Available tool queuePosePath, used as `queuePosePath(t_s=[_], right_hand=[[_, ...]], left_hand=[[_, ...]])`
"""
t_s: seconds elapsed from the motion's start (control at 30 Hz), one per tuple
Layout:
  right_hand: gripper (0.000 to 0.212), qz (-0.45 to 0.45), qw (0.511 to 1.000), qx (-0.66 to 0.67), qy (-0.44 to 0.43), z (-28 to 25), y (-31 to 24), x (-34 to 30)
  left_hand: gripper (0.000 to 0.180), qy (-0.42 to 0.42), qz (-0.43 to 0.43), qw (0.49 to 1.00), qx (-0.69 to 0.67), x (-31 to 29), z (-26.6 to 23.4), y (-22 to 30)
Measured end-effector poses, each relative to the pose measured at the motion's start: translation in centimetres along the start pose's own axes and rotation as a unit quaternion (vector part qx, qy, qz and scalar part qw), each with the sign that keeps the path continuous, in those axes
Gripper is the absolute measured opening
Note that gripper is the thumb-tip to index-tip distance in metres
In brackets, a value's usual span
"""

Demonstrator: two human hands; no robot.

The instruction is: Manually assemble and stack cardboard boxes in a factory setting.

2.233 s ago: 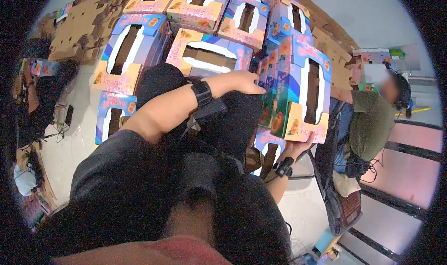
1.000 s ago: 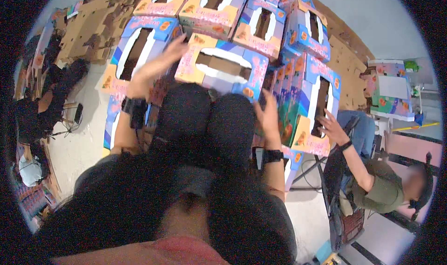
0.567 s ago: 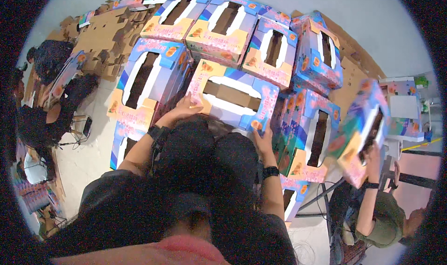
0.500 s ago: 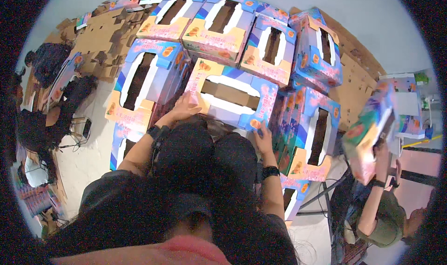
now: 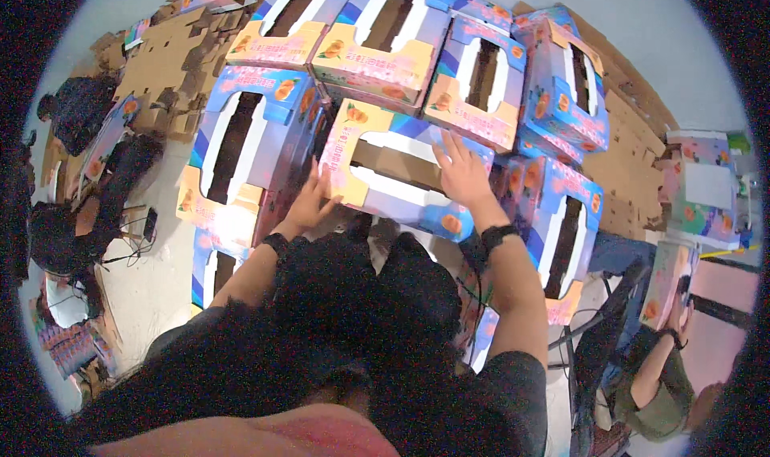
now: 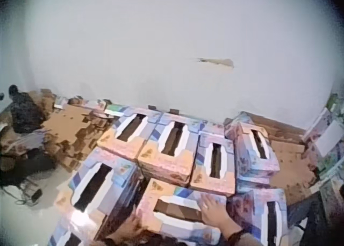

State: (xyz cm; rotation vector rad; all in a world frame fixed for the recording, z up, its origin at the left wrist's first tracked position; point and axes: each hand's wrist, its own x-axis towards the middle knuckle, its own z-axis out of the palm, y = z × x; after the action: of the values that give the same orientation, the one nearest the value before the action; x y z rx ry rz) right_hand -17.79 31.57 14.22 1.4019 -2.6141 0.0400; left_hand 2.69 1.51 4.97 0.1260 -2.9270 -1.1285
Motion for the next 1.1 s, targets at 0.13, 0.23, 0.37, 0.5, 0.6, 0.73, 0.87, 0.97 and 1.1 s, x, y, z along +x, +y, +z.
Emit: queuePosePath(t_s=[0.13,0.23,0.37,0.5,0.6,0.73,0.87,0.97,1.1], right_hand=[[0.064,-0.040,0.999,0.022,0.007,-0.3,-0.7,7.1],[0.074,-0.026,0.999,0.020,0.010,1.4,-2.8,9.1],[0.080,0.038,0.996,0.079,-0.018,2.6,-4.6,7.6],[0.070,0.097,0.975,0.199,-0.016,3.1,-4.1,3.0],[0.057,0.120,0.946,0.295,-0.064,0.7,-1.7,-1.7],[0.035,0.157,0.898,0.316,-0.263,-6.4,1.8,-5.9],[0.036,0.224,0.940,0.219,-0.138,-18.5,2.3,-7.3],[0.036,0.216,0.963,0.108,-0.116,-25.2,4.1,-8.3],[0.040,0.210,0.957,0.094,-0.176,-32.0,5.0,-8.3]], left_hand=[[0.059,-0.089,-0.117,0.989,-0.017,2.7,-4.1,3.4],[0.046,-0.162,-0.220,0.922,-0.274,3.5,-7.4,4.8],[0.041,-0.197,-0.199,0.868,-0.409,3.8,-15.0,12.8],[0.043,-0.053,-0.248,0.758,-0.600,4.4,-15.6,13.8],[0.044,-0.026,-0.328,0.748,-0.577,4.5,-16.5,16.4],[0.048,-0.021,-0.252,0.795,-0.551,3.8,-15.2,14.5],[0.052,-0.106,-0.158,0.818,-0.542,4.2,-15.3,12.5],[0.055,-0.104,-0.131,0.842,-0.513,2.3,-16.4,13.9],[0.051,-0.109,-0.111,0.844,-0.513,-1.5,-18.2,14.4]])
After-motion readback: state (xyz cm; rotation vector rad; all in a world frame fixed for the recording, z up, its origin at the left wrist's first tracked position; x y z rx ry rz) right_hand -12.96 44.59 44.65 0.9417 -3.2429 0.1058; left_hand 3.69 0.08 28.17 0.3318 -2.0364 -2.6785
